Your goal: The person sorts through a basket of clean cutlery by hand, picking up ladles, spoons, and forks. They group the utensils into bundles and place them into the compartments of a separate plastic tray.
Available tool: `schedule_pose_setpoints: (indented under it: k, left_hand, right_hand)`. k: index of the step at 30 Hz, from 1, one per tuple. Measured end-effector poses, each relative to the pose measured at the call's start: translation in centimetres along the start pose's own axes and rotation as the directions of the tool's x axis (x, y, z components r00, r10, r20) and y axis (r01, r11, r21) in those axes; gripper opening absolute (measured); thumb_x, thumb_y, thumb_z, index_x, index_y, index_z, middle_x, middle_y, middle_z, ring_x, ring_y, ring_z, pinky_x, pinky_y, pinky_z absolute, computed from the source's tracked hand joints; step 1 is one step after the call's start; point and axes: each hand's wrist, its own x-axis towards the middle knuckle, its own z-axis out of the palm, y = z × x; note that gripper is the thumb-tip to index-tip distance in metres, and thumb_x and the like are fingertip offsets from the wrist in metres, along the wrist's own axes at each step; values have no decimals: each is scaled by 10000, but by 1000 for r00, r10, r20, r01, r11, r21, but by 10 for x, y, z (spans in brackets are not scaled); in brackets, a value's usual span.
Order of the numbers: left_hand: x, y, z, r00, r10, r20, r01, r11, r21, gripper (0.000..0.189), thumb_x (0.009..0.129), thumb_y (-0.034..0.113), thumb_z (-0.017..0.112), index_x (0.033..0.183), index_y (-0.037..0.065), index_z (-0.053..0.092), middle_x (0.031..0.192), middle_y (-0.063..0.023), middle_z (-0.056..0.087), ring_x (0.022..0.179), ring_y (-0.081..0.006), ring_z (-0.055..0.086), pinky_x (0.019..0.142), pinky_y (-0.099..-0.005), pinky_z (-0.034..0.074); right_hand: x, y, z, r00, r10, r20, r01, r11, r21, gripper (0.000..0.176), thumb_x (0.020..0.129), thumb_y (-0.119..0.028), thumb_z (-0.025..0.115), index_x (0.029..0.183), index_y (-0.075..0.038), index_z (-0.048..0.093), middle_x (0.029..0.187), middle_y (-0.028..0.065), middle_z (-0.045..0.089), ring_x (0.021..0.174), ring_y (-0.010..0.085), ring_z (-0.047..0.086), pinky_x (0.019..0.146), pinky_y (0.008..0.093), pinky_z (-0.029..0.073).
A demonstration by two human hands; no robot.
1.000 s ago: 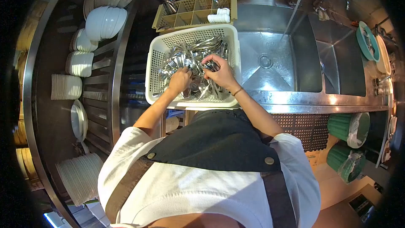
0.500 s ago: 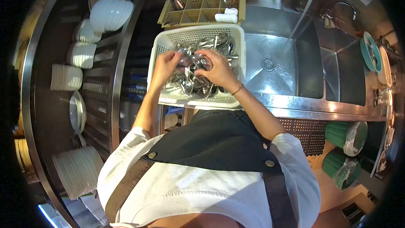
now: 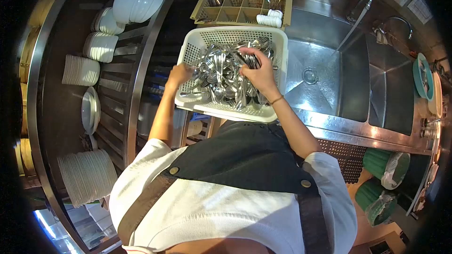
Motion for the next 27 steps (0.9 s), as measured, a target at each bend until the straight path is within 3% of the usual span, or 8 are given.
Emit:
schedule_pose_setpoints:
  k: [4,6,9,13,15,17,21,27]
  left_hand:
    - [2,-9,43,988,-76,134,72,997,36,526,786,409,683,1045,-44,613,1003,-268,643,963,-392,628,833,-447,496]
    - [9,-17,67,987,-163,5,157,942,-296,488,763,337,719,1036,-53,614,962,-264,652,938,-391,636,822,-444,498]
    - [32,-43,89,970,-222,-94,164,892,-421,427,754,270,728,1025,-43,624,921,-262,658,903,-386,647,800,-440,503]
    - [-9,-16,4,940,-198,-277,100,938,-331,211,788,181,681,947,47,643,857,-183,681,857,-369,653,736,-434,512]
    - [-17,-17,-13,931,-129,-342,-10,926,-376,147,788,159,676,887,61,632,779,-142,666,793,-363,644,693,-437,505]
    - [-21,-19,-14,846,134,-517,-226,967,-118,152,770,118,681,905,63,640,793,-130,653,778,-343,639,677,-414,502]
    - [-39,14,-51,771,158,-617,-375,896,-239,145,762,-26,635,891,36,659,826,-135,647,766,-288,652,660,-355,506]
    - [-53,89,-99,605,691,-394,-792,477,-381,167,734,-77,673,883,-2,665,803,-102,653,732,-199,660,626,-284,504]
  right_hand:
    - [-22,11,-1,995,-54,81,70,974,-216,424,698,59,642,1109,-41,618,1035,6,602,952,55,523,840,208,425]
    - [-28,13,3,976,-154,155,195,933,-301,455,682,74,663,1115,-56,616,1069,33,615,936,88,550,863,219,432]
    - [-34,22,4,977,-84,194,124,970,-208,442,688,75,651,1113,-40,610,1061,36,616,940,88,558,866,222,435]
    - [-35,22,1,983,-72,167,108,970,-216,422,687,92,622,1092,-24,605,1074,30,617,1003,103,563,921,232,417]
    - [-31,25,-5,994,-38,98,58,975,-213,403,699,92,630,1082,-32,600,1058,32,616,1020,112,561,928,244,419]
    - [-29,23,-8,996,-71,56,80,982,-174,394,713,80,644,1087,-35,595,1050,23,609,994,103,556,910,241,427]
    - [-25,13,-12,999,29,-25,-31,996,-83,405,719,70,678,1100,-38,591,1046,15,599,971,91,543,882,236,441]
    - [5,-24,-6,992,-129,-13,129,992,-4,467,709,72,722,1142,-41,586,1060,-5,582,897,79,536,802,207,450]
